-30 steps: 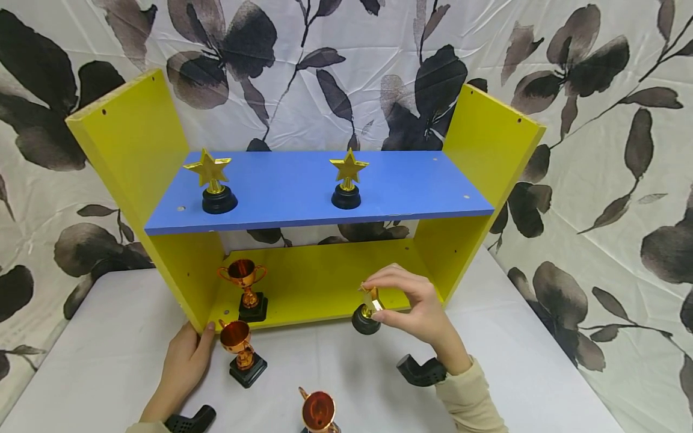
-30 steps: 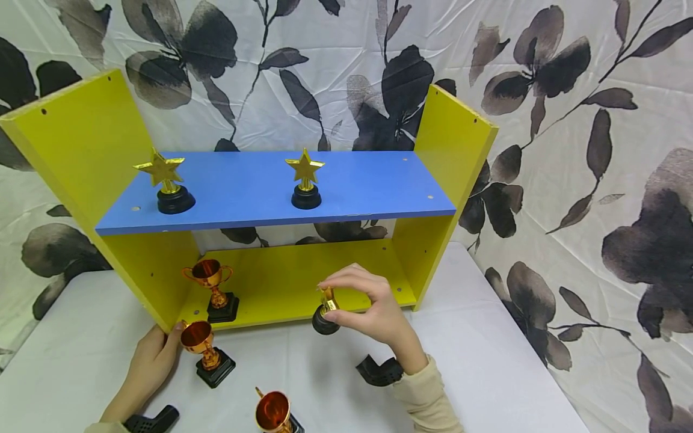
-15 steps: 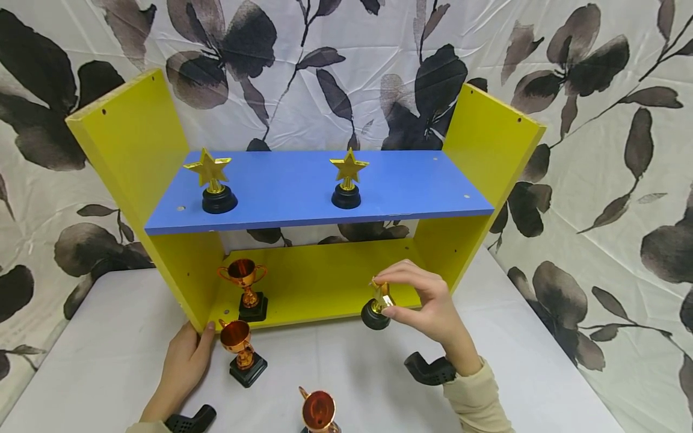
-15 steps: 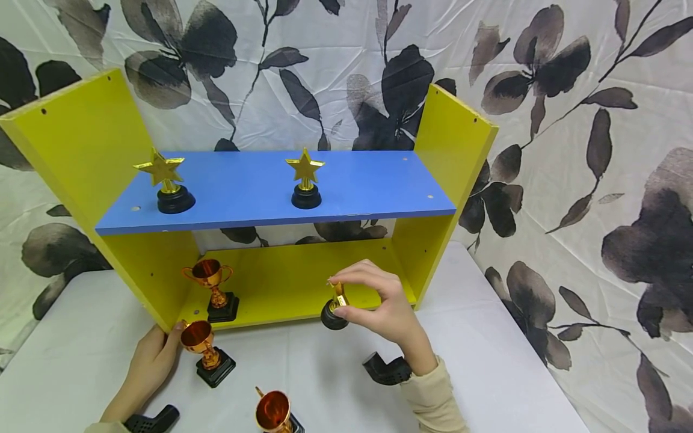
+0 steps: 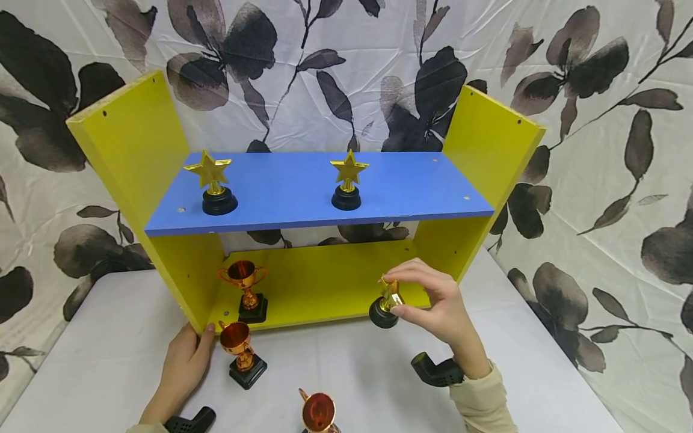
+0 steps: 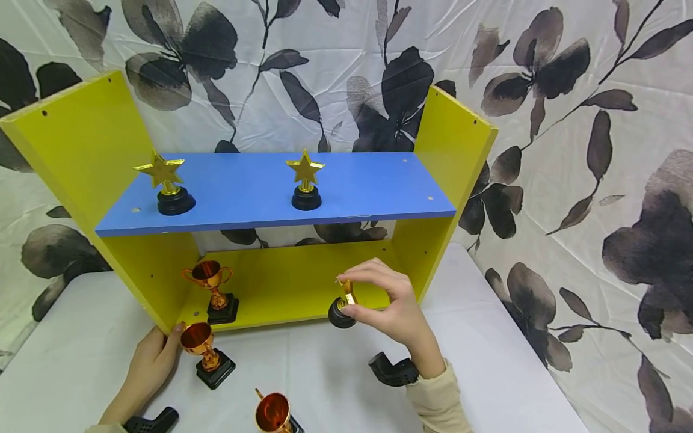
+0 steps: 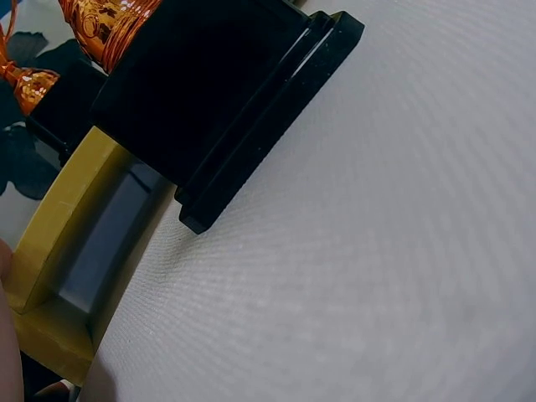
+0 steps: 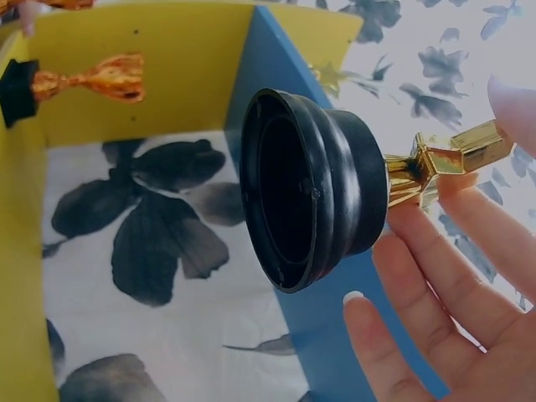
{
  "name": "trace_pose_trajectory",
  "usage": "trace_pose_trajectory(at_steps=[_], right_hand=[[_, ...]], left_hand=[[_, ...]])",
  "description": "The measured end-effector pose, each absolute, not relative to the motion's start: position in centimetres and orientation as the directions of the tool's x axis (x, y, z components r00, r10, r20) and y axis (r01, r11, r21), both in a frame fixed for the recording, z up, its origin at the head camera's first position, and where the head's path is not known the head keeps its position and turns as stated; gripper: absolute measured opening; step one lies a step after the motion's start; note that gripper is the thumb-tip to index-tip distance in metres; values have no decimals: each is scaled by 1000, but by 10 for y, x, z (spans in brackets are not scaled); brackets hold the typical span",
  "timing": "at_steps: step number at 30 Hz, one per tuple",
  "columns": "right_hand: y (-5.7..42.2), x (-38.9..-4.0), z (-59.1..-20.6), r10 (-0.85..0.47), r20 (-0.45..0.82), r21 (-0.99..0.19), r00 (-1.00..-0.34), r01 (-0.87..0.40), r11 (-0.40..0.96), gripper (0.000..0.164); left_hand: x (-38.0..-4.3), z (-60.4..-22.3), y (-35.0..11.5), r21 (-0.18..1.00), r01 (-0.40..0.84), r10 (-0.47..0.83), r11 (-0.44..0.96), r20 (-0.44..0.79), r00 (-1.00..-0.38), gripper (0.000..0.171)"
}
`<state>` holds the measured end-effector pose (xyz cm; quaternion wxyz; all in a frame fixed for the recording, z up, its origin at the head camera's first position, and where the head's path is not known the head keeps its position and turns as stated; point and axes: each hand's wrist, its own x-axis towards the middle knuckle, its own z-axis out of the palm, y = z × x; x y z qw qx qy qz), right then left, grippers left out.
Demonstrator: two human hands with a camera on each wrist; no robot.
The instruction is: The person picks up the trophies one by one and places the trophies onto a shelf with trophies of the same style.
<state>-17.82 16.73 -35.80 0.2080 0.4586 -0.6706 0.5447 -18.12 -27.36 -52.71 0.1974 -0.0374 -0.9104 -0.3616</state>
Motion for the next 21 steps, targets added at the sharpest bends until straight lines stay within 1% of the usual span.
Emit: trace_pose_trajectory(at_steps=[9,21], right_hand=[[176,-175,-354,-348,812,-507,-469,-862,-21,35],[189,-172,-347,-291,826,-509,-482,-861,-19,37]], left_hand=[[-181,-527,-272,645,198,-78,738,373,-925,38],[-183,-527,-272,660,188,-83,727,357,-931,40]])
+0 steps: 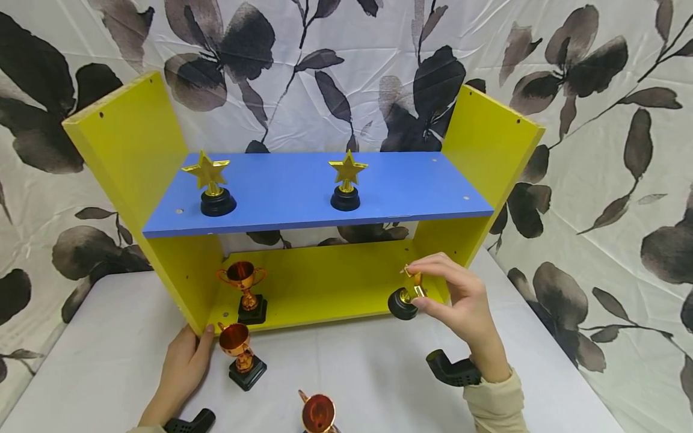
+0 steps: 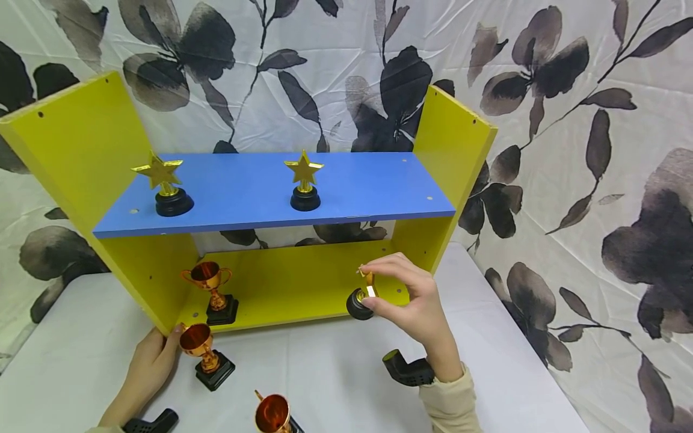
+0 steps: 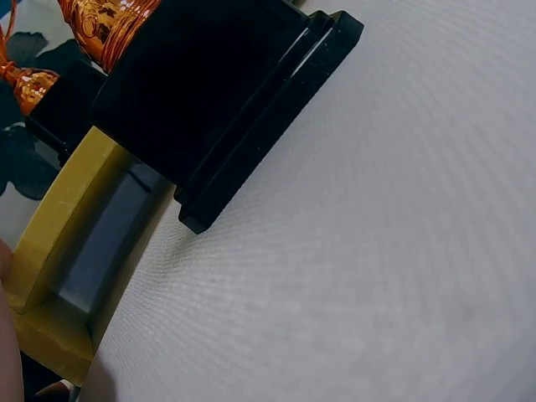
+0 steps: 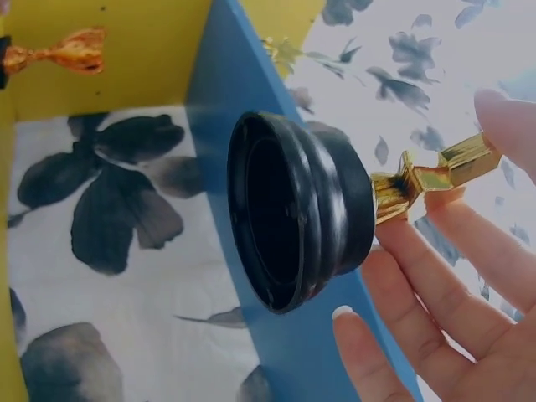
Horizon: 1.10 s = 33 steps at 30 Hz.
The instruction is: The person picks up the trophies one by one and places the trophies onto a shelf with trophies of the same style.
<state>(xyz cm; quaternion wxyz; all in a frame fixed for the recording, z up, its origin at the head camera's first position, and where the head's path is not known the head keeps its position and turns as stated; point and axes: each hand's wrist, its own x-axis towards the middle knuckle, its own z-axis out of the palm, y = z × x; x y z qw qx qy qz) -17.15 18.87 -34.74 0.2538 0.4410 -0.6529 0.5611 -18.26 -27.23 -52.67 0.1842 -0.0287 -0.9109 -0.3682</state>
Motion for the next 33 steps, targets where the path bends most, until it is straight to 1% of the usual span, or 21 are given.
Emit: trace_pose_trajectory(at_steps=[14,24,33], right_hand=[[203,-165,-343,-232,834,-512,-501,-859,14,36],[210,-161,-337,-210,838,-511,-504,-859,24,36],[215,-164,-329,-227,837,-501,-498,-864,51,37]], left_hand=[[-182,-528,-272,638,217,-74,739,397,-915,36],[-183,-527,-271,645,210,-71,735,382,-921,37],[-183,-527,-274,657,201,-78,727,370,-926,40]])
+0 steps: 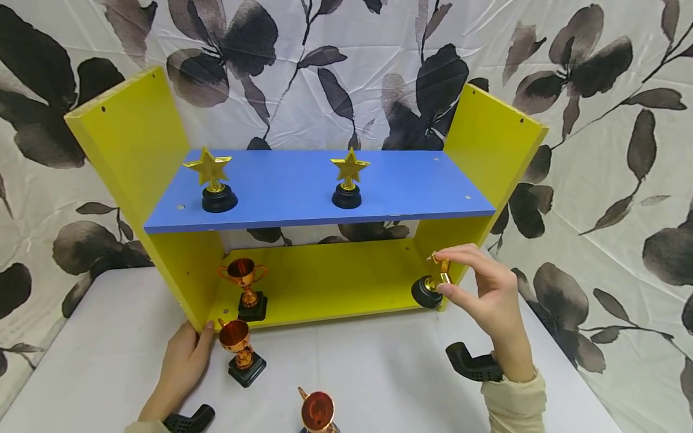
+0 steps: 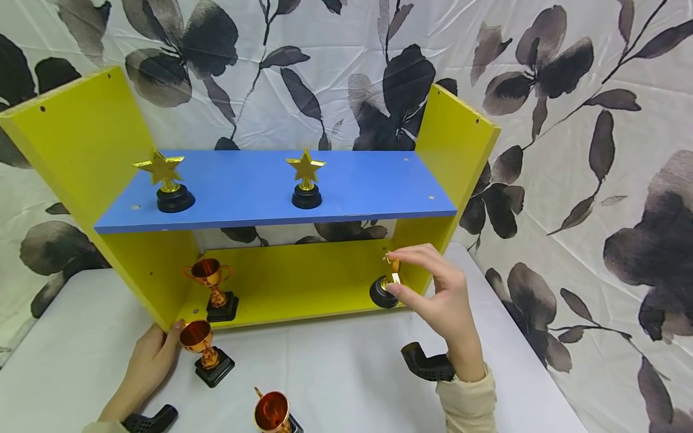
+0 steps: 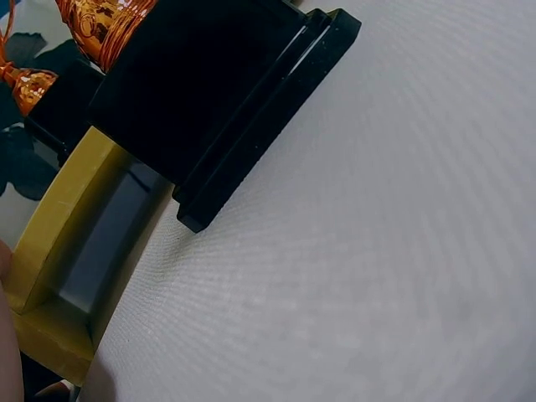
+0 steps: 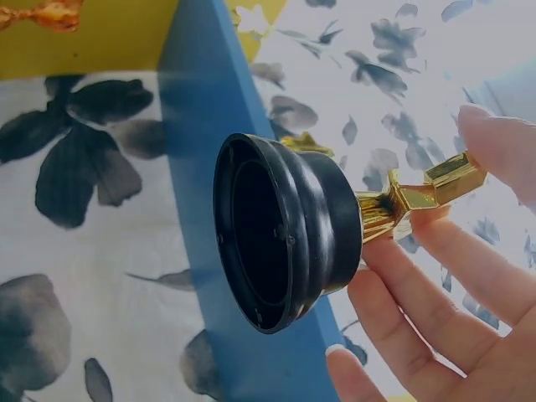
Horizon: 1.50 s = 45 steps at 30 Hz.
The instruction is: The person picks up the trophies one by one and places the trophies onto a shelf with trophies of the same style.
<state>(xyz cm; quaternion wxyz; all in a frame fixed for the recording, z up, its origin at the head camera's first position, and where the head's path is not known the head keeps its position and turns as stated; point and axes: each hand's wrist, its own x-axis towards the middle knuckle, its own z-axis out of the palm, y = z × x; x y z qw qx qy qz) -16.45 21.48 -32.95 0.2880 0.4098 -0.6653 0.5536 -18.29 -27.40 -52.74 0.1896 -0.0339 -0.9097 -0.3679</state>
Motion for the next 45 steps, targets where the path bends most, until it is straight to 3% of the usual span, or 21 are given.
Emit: trace_pose_trajectory(at_steps=[16,29,45], right_hand=[[221,-175,-313,-203,849,-498,-488,-867,0,40],[223,-178,-293,-193,824,-532,-533,-845,60,34],[223,-185,-270,-167,835,-523,-524,-851,53,34]], left_hand=[[-185,-526,-276,658,207,-70,724,369,-927,41],[-183,-527,-275,647,230,-59,727,392,-918,39],[-181,-527,-274,648,213,-70,731,382,-922,38]])
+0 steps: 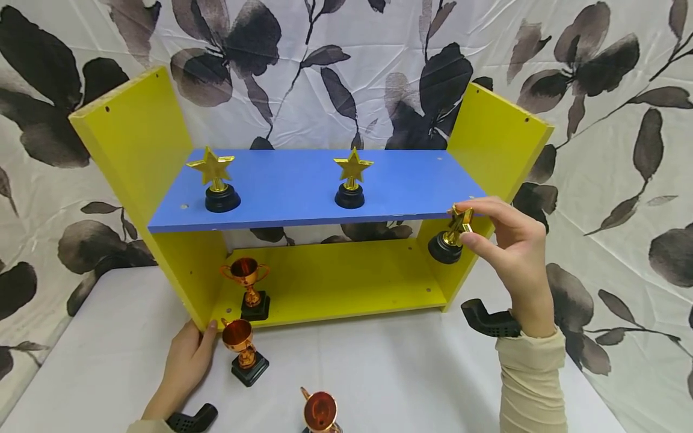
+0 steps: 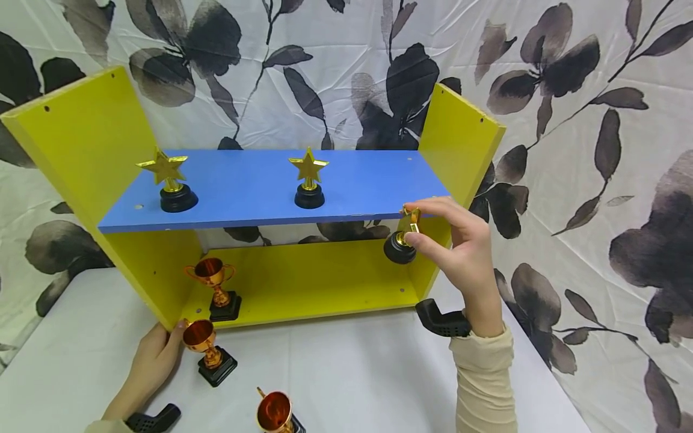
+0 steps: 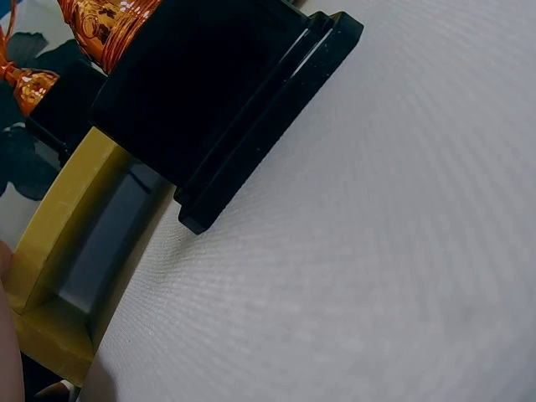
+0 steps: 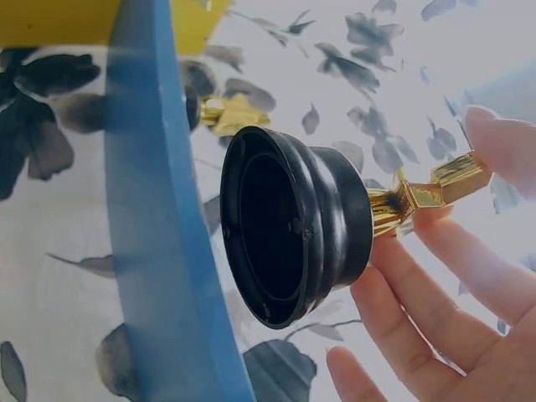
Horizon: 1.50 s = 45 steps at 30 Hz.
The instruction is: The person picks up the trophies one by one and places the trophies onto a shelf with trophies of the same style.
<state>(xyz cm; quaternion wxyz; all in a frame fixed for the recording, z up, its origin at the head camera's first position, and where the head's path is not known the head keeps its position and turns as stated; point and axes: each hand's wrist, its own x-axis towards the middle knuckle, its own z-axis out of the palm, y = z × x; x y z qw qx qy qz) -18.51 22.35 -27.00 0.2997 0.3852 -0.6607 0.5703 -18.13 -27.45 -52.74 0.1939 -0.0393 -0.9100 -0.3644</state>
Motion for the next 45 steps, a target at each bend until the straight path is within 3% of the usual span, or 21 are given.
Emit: trace_pose_trajectory(at_steps=[24,33,45], right_hand=[[222,-211,-240,-78,835,-537,-544,-838,101,24],[223,-221,-234,-84,819,-548,-568,-817,179,23],[224,-239,-237,-58,746,-647,-664,-742,176,23]], left_hand=[[-180,-527,-275,653,235,-65,720,400,-914,36],[-179,-527,-276,653,229,-62,722,390,-919,38],[-180,-527,-274,654,223,-70,723,390,-918,37]])
